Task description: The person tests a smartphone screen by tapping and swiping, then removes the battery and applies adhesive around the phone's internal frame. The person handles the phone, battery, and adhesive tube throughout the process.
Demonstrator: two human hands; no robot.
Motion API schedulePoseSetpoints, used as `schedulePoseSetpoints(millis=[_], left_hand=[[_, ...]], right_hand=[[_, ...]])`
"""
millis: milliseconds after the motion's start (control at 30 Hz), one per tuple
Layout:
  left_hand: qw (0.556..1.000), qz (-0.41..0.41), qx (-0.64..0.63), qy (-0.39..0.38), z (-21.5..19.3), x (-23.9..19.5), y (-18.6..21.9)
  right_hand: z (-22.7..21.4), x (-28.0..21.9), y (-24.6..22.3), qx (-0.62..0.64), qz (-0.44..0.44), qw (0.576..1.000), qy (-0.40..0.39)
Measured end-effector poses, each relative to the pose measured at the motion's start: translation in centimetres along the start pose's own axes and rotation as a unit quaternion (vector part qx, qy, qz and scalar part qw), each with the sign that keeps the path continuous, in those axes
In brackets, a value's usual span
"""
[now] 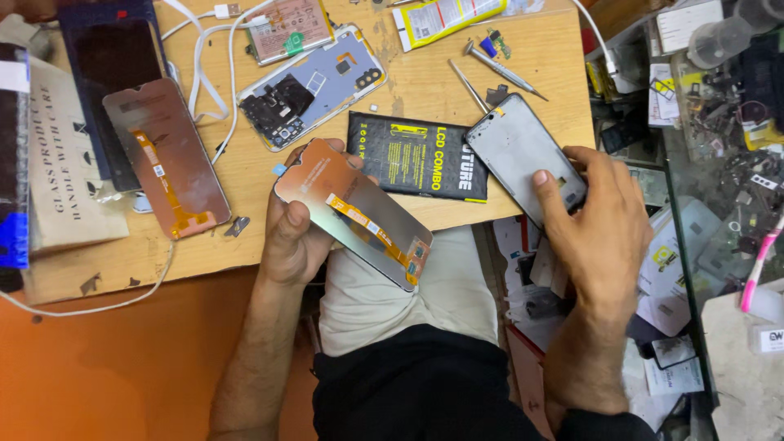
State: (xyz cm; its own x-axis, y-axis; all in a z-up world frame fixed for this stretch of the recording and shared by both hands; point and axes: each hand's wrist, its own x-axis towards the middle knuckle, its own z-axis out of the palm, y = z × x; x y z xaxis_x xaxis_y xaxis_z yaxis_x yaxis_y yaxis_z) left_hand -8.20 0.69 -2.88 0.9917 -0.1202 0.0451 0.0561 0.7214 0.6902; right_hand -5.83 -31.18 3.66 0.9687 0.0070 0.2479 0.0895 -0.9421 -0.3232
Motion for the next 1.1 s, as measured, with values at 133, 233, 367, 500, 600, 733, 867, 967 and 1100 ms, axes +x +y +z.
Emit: schedulePoseSetpoints(millis=[133, 233, 367, 500, 600, 733, 867, 967, 1100], left_hand=[[1.000, 0.005, -0.015, 0.004, -0.3, 0.0, -0.2], [1.000, 0.007, -0.028, 0.002, -0.6, -0.1, -0.2], [0.999, 0.008, -0.048, 0.001, -0.7, -0.2, -0.1], [0.999, 0.024, -0.044, 0.001, -0.8, -0.2, -0.2], [0.998, 0.024, -0.051, -0.004, -0.8, -0.1, -0.1], [0.998, 0.029, -0.061, -0.005, -0.9, 0.0, 0.0], [0.997, 0.048, -0.053, -0.004, -1.1, -0.2, -0.2], [0.997, 0.050, -0.066, 0.001, -1.2, -0.4, -0.2], [0.995, 0.074, -0.059, 0.012, -0.8, -1.1, -0.2]], right_hand=[[-0.3, 2.6, -1.3, -0.038, -0.067, 0.997, 0.020], [1.3, 5.3, -1.7, 0.018, -0.029, 0.997, -0.068], [2.3, 7.1, -1.3, 0.024, -0.019, 0.994, -0.101], [3.3, 8.6, 0.0, 0.114, 0.046, 0.978, -0.169], [3.8, 9.3, 1.4, 0.225, 0.019, 0.954, -0.198], [2.6, 9.7, 1.8, 0.393, 0.044, 0.883, -0.253], [0.7, 10.8, -1.1, 0.362, -0.024, 0.886, -0.288], [2.3, 11.8, -5.1, 0.328, -0.097, 0.873, -0.348], [5.4, 12.3, -9.3, 0.228, -0.151, 0.886, -0.375]])
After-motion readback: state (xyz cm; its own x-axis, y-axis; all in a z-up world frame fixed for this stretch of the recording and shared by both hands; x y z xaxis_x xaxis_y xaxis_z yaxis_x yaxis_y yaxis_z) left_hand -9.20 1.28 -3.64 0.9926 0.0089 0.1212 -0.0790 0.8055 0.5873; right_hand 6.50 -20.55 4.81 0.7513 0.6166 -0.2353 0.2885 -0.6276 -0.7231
